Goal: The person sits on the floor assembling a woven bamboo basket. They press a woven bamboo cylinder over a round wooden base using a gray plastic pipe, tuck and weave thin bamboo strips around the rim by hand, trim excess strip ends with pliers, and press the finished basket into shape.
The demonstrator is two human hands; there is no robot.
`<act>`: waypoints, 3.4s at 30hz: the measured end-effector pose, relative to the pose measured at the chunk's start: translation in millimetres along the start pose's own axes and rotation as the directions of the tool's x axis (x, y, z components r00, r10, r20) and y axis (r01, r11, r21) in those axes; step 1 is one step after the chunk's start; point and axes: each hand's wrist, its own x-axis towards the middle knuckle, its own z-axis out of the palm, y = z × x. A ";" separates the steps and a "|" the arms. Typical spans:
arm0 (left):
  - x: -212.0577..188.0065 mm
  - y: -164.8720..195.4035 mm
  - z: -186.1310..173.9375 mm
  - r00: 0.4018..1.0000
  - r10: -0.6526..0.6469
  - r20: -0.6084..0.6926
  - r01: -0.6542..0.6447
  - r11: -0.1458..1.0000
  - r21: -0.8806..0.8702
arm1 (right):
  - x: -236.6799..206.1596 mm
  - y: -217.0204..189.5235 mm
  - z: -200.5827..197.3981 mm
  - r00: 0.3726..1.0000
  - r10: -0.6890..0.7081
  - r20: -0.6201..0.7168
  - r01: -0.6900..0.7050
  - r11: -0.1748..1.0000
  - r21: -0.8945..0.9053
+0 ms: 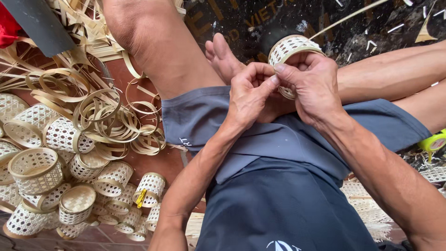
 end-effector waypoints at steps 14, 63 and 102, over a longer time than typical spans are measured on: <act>0.6 -0.3 -2.5 0.995 -0.095 0.013 0.095 0.983 -0.157 | 5.4 -9.0 4.6 0.994 0.025 0.105 -0.033 0.997 0.074; 59.9 57.6 -6.3 0.973 -0.024 0.230 -0.130 0.766 0.630 | 17.6 -110.8 -35.7 0.889 -0.144 0.435 0.446 0.050 -0.894; -2.4 6.2 20.5 0.993 -0.047 -0.111 0.057 0.995 0.084 | -12.4 -10.7 8.2 0.997 -0.074 -0.018 0.071 0.989 -0.128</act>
